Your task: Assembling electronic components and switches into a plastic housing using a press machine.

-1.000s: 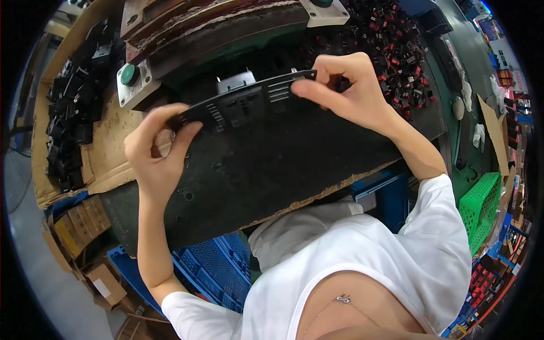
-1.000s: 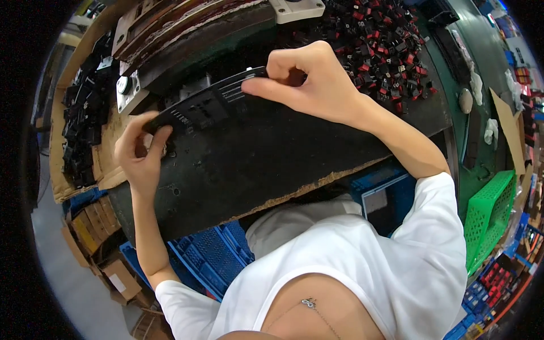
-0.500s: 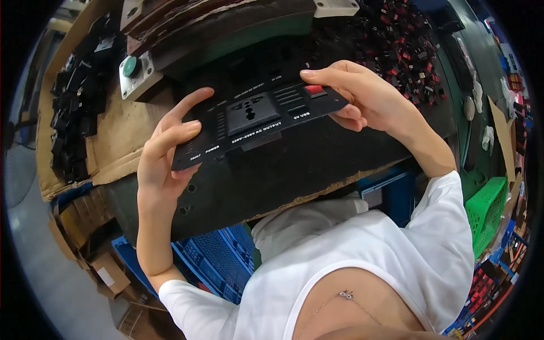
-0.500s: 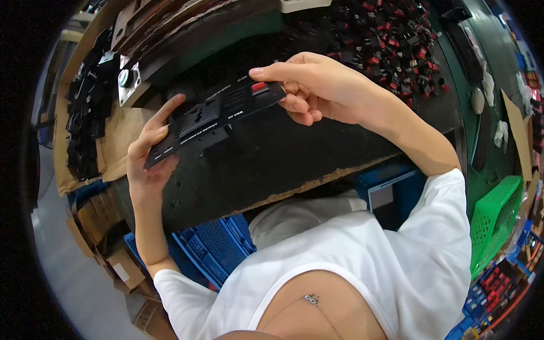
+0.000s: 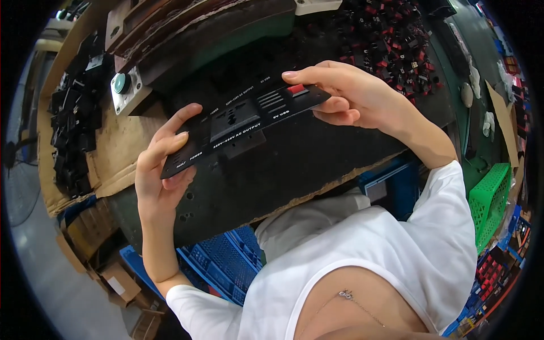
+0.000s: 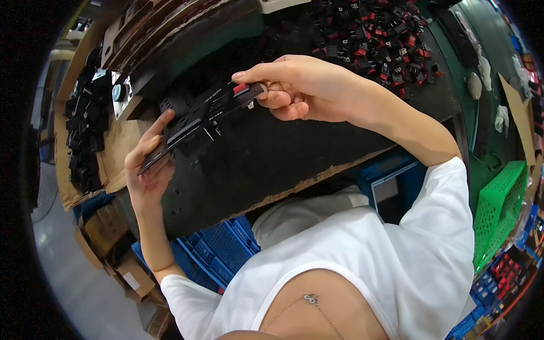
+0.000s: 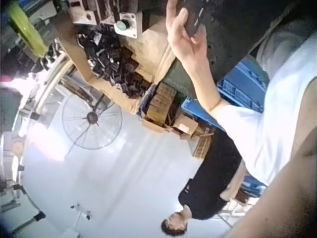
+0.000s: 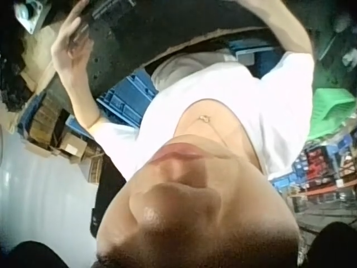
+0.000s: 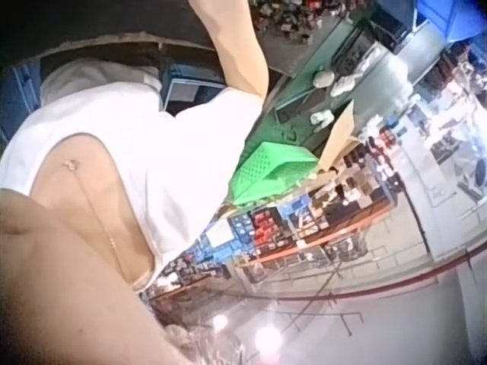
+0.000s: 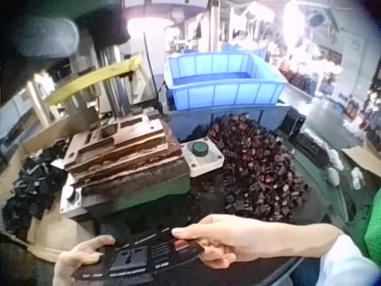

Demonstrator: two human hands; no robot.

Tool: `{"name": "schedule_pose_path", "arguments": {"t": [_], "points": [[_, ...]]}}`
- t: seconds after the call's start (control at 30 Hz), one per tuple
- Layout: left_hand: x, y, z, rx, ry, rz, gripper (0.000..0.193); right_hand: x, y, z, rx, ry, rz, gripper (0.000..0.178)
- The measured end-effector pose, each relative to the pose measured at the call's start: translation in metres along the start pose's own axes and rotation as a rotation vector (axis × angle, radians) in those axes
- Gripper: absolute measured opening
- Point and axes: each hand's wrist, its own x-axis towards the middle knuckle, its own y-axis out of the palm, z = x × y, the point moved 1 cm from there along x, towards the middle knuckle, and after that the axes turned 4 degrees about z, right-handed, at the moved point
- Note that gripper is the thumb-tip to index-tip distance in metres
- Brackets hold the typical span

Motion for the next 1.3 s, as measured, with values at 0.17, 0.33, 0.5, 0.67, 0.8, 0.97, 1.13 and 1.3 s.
{"name": "schedule_pose_path", "arguments": {"t": [0.17,0.33,0.5,0.67,0.8,0.97,1.13,1.3], "points": [[0.001,0.008,-0.007,-0.059,-0.037,0.059,0.048,0.004,0.004,0.005,-0.038,-0.022,0.001,0.037],[-0.007,0.016,0.001,0.202,0.204,0.020,0.051,-0.001,0.005,0.001,-0.428,-0.178,-0.115,0.043],[0.002,0.019,0.015,0.097,0.059,0.169,0.060,-0.018,-0.057,-0.053,-0.791,-0.751,-0.376,0.017],[0.021,0.057,0.028,0.226,0.421,0.408,0.058,-0.014,-0.087,-0.032,-0.412,-0.689,-0.144,0.013],[0.013,0.043,0.025,0.273,0.457,0.399,0.044,0.011,-0.077,-0.049,-0.291,-0.597,-0.213,0.022],[-0.004,0.050,0.046,0.420,0.541,-0.136,0.023,0.013,-0.060,-0.043,-0.620,-0.762,-0.155,0.022],[-0.016,0.053,0.085,0.294,0.604,-0.319,0.022,-0.010,0.011,-0.023,-0.737,-0.743,-0.079,0.040],[-0.013,0.071,0.112,0.330,0.764,-0.428,0.023,-0.014,0.024,-0.024,-0.874,-0.886,-0.036,0.036]]}}
